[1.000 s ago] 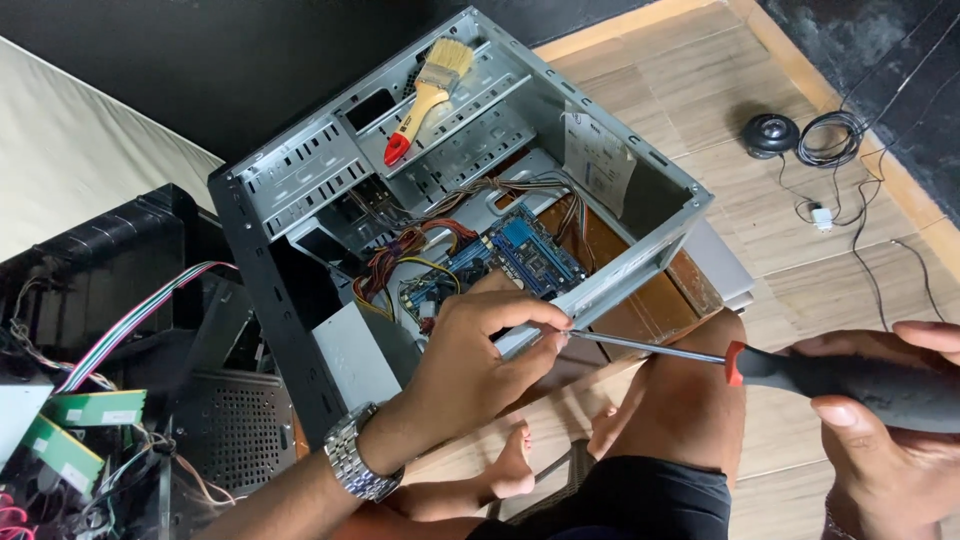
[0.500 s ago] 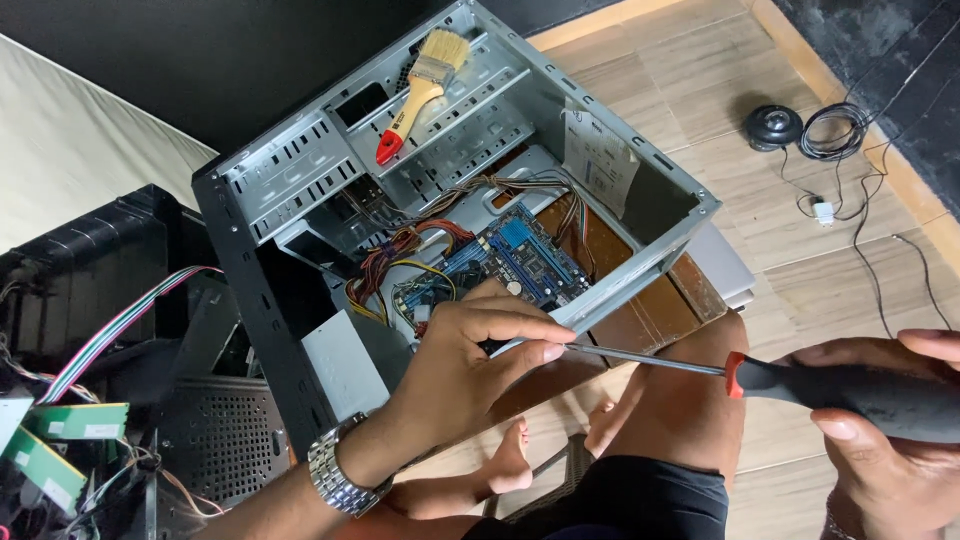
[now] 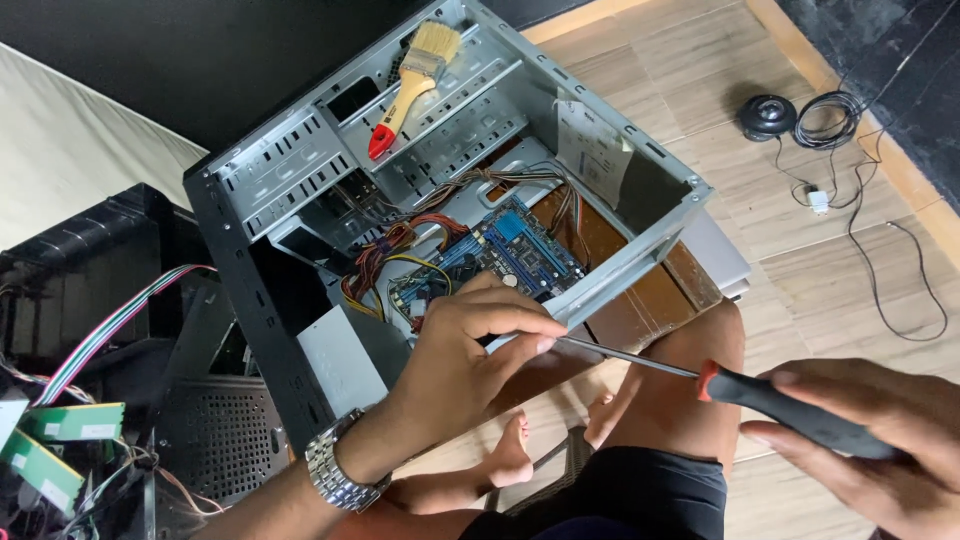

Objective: Organizing internal cables, handling a cooling fan, and using a screwdriver to work on a desktop computer's internal components.

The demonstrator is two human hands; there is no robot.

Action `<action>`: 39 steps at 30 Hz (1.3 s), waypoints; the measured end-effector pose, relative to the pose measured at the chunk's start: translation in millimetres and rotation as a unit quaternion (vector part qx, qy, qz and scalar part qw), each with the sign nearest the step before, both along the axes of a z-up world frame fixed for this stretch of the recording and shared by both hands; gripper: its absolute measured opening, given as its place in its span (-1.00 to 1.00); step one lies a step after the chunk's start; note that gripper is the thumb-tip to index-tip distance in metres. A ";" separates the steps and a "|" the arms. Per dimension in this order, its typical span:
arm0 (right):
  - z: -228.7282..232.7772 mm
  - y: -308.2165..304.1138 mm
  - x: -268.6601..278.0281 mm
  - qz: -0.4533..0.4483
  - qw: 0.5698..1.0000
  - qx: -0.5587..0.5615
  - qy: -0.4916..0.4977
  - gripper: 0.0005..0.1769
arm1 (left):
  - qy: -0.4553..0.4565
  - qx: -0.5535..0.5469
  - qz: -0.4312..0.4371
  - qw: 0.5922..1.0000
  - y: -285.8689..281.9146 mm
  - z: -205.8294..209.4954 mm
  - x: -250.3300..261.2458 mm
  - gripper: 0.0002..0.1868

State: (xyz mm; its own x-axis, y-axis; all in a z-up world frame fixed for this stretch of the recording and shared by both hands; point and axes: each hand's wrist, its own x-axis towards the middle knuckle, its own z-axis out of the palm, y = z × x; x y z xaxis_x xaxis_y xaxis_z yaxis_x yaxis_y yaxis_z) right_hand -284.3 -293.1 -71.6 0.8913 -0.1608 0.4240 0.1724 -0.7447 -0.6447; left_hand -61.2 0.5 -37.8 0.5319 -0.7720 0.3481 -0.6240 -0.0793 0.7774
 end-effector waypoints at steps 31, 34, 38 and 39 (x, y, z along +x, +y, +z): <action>-64.7 39.4 -14.2 -0.105 0.977 0.009 -0.184 -0.51 | 0.250 0.187 0.144 0.939 -4.2 14.3 15.5 -0.46; -67.9 40.7 -12.6 -0.107 0.975 -0.008 -0.194 -0.53 | 0.209 0.184 0.121 0.953 -2.5 7.2 19.3 -0.47; -72.0 42.9 -11.8 -0.114 0.973 -0.009 -0.199 -0.52 | 0.204 0.177 0.107 0.957 -2.6 6.4 19.8 -0.49; -72.3 43.5 -11.4 -0.117 0.973 -0.011 -0.198 -0.53 | 0.194 0.171 0.096 0.961 -2.8 6.6 19.8 -0.52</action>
